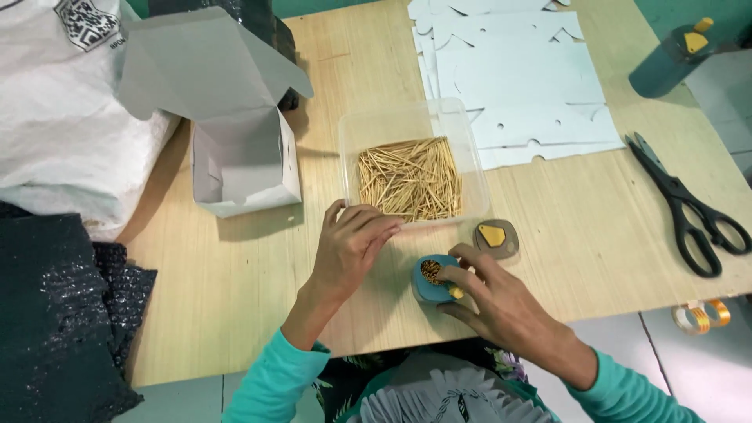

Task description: The person repeatedly picks up toothpicks from a clear plastic container, breaks them in half, and places the pieces into a small blue container. The process is continuous and repetitive throughout the clip.

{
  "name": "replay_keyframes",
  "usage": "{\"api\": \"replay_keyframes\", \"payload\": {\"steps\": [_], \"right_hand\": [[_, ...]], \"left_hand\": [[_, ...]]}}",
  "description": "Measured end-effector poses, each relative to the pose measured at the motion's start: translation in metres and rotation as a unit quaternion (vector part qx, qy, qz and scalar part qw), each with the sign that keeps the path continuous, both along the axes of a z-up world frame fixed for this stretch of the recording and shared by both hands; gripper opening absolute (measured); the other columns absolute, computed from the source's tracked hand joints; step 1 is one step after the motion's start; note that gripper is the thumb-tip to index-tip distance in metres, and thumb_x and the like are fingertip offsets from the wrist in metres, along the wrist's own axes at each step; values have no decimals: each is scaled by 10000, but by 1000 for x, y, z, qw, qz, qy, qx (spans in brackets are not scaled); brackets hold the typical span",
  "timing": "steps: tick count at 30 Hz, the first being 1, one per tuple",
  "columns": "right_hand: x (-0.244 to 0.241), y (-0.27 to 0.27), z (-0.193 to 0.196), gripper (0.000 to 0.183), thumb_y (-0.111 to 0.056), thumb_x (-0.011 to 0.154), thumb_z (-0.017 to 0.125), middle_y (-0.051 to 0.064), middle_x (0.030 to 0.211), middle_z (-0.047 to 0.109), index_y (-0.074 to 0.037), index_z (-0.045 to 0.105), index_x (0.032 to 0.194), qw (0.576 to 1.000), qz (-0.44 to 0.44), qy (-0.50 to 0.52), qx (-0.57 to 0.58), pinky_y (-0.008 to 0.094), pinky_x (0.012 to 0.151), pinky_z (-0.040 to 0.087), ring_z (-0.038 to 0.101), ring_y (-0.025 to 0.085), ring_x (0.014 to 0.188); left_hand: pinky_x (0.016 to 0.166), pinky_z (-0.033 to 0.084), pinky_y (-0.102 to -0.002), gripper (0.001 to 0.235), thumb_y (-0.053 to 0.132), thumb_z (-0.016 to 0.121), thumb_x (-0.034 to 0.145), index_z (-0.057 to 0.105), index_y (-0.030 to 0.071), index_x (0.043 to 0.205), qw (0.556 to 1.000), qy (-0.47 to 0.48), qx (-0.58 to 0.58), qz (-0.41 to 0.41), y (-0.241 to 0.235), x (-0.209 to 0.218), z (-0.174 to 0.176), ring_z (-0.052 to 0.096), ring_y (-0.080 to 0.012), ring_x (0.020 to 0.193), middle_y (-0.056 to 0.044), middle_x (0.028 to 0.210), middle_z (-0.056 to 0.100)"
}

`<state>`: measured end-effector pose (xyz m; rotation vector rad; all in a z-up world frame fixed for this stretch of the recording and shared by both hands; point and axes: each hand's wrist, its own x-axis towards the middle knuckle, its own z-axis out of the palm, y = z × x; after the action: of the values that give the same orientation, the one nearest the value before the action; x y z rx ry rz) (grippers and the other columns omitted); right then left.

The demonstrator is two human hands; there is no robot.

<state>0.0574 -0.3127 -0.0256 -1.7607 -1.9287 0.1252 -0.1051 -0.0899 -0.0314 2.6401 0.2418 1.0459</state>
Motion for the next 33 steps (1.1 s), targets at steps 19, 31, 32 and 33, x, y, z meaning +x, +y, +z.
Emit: {"api": "replay_keyframes", "payload": {"steps": [19, 31, 32, 33], "right_hand": [[22, 39, 1, 811, -236, 926, 775, 277, 1455, 453, -186, 280, 1566, 999, 8, 7, -39, 439, 700, 605, 667, 340, 1021], [103, 124, 94, 384, -48, 835, 775, 206, 1221, 659, -97, 670, 1201, 976, -54, -211, 18, 440, 721, 453, 599, 362, 1019], [107, 142, 90, 326, 21, 828, 738, 183, 1186, 665, -94, 712, 1131, 970, -44, -241, 9, 435, 695, 445, 587, 351, 976], [112, 159, 85, 306, 89, 821, 700, 161, 1150, 670, -92, 754, 1062, 962, -37, -271, 2, 430, 670, 436, 575, 341, 934]], "left_hand": [[933, 443, -464, 104, 121, 736, 971, 744, 147, 1072, 999, 2, -4, 35, 17, 33, 20, 673, -226, 907, -20, 927, 728], [876, 425, -392, 75, 153, 753, 977, 725, 201, 1027, 993, 25, 35, 106, 24, 24, 32, 591, -169, 766, 42, 822, 660], [985, 371, -477, 70, 195, 735, 975, 740, 203, 1044, 994, 58, 1, 92, 23, 23, 34, 608, -174, 795, 48, 870, 690], [1094, 317, -562, 101, 237, 716, 974, 755, 205, 1062, 992, 91, -31, 76, 23, 22, 36, 625, -180, 825, 54, 918, 720]]}}
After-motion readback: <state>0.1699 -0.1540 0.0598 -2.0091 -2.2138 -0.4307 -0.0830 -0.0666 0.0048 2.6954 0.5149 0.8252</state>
